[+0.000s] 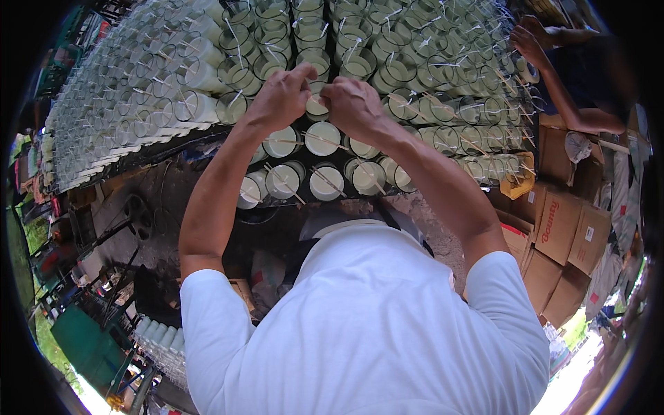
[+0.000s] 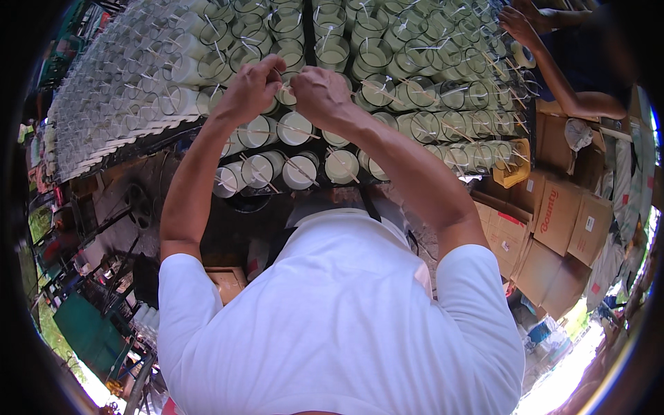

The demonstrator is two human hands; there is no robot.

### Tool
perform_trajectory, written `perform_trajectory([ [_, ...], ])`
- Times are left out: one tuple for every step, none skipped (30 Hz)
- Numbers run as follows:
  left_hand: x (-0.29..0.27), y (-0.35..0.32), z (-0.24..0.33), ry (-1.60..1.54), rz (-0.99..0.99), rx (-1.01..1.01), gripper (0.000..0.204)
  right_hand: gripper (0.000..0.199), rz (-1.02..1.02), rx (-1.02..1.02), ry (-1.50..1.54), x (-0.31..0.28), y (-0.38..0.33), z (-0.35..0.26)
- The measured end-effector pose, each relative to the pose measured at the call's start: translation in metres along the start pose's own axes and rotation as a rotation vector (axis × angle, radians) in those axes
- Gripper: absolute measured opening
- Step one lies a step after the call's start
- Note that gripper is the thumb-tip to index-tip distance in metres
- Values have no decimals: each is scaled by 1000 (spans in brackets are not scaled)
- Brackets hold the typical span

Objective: The person inserts wooden sticks into the wicks of numerous small green candles arranged on a table. They repeatedly pick up sticks from a yellow container and place them into the candles one by one.

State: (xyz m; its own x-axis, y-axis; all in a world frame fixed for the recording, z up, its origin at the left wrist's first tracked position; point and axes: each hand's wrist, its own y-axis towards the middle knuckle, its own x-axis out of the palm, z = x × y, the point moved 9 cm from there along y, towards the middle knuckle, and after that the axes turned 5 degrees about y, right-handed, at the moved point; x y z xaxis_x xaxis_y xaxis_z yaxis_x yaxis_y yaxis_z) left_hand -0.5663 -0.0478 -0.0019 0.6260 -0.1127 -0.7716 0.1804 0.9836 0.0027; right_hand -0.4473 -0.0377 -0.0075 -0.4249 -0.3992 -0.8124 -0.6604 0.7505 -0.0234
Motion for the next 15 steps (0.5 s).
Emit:
perform_trajectory([
  [1,0,0,-7,4,5,27,14,-7,-24,-37,-1,-6,-3],
  [1,0,0,-14,8,10,28,14,-13,-47,-74,-2,-12,-6],
  [2,1,1,-26,-4,1,28,14,-16,-67,-111,-3,-15,-9],
  [1,3,2,-38,-17,-8,29,15,-15,-87,-145,-2,-16,-10],
  [2,3,3,-50,-30,-16,29,16,-14,-106,-179,1,-16,-11],
  [1,4,5,-49,-22,-11,30,17,-11,-129,-213,2,-15,-12],
  [2,4,7,-48,-15,-6,30,17,-7,-129,-201,3,-14,-11],
  [1,4,9,-47,-8,-1,31,17,-3,-128,-190,4,-13,-9],
  [2,5,9,-37,-22,1,31,18,-1,-126,-178,5,-12,-9],
  [3,6,9,-28,-36,2,31,17,-4,-113,-167,5,-11,-7],
  [4,7,9,-19,-50,4,31,16,-7,-101,-155,4,-9,-6],
  [3,8,8,-19,-45,5,31,15,-10,-89,-145,3,-8,-6],
  [3,8,6,-19,-40,6,31,14,-4,-72,-141,1,-8,-6],
  [2,9,5,-18,-34,7,31,14,2,-55,-138,0,-7,-6],
  [2,10,3,-22,-36,6,31,14,8,-38,-136,-2,-6,-5],
])
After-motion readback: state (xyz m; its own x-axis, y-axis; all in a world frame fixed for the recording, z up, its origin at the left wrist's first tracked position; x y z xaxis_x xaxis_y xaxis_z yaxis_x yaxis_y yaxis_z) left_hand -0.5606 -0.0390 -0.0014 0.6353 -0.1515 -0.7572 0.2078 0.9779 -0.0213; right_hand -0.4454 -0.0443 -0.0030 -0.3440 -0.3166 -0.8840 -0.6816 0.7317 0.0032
